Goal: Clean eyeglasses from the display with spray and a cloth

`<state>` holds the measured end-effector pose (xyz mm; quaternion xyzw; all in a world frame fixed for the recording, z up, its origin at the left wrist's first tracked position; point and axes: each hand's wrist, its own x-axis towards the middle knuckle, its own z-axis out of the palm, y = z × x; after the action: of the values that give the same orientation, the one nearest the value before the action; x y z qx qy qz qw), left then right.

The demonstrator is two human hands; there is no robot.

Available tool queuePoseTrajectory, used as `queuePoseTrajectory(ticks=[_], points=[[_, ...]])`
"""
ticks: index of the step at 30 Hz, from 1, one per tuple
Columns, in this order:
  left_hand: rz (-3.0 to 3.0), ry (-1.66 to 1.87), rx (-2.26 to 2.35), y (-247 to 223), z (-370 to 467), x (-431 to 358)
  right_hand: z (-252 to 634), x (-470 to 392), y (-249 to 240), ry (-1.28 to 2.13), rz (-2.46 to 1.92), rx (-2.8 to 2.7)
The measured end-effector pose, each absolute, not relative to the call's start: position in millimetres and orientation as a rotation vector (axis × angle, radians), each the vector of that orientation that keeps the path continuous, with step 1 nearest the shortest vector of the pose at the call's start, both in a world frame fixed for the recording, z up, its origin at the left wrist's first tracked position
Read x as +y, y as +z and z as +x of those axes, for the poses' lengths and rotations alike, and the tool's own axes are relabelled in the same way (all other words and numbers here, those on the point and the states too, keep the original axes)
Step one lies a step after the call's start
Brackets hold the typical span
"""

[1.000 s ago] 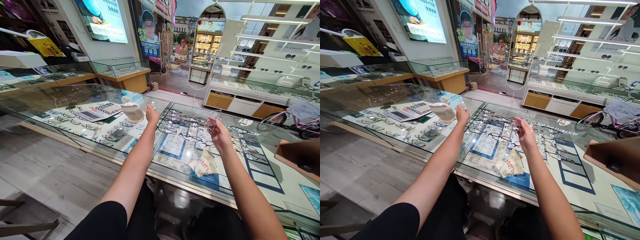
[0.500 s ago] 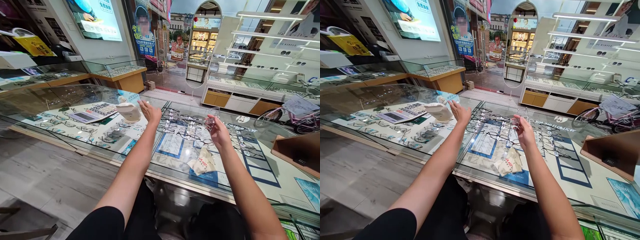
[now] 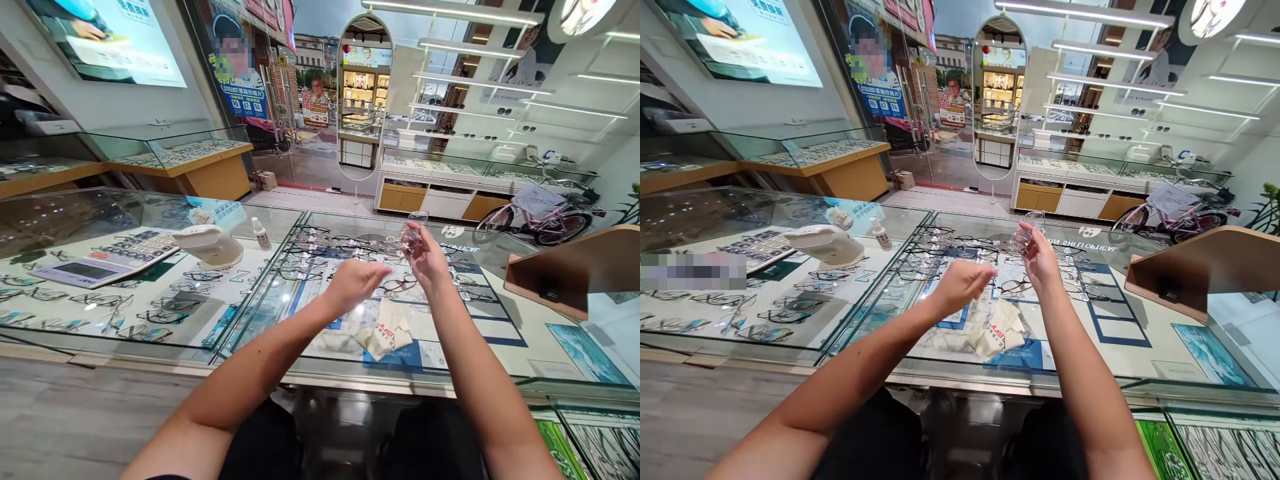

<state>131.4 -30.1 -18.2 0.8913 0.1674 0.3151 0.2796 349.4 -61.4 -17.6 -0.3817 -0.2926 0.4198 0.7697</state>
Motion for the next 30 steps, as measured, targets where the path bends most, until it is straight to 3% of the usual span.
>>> queuePoseTrajectory(ticks=[6, 11, 17, 25, 30], points=[[2.803, 0.103, 0.346, -26, 136, -63, 353, -59, -20, 0.913, -0.822, -0.628], [2.801, -0.191, 0.354, -31, 138, -70, 354, -58, -23, 0.91, -0.844, -0.636], [2.518, -0.037, 0.453, -28, 137, -55, 356, -59, -21, 0.898, -0.851, -0.637], [1.52, 0.329, 0.636, -16, 129, 0, 356, -64, -13, 0.89, -0.828, -0.628], [1.188, 0.441, 0.523, -10, 123, 21, 352, -68, -9, 0.894, -0.818, -0.66]])
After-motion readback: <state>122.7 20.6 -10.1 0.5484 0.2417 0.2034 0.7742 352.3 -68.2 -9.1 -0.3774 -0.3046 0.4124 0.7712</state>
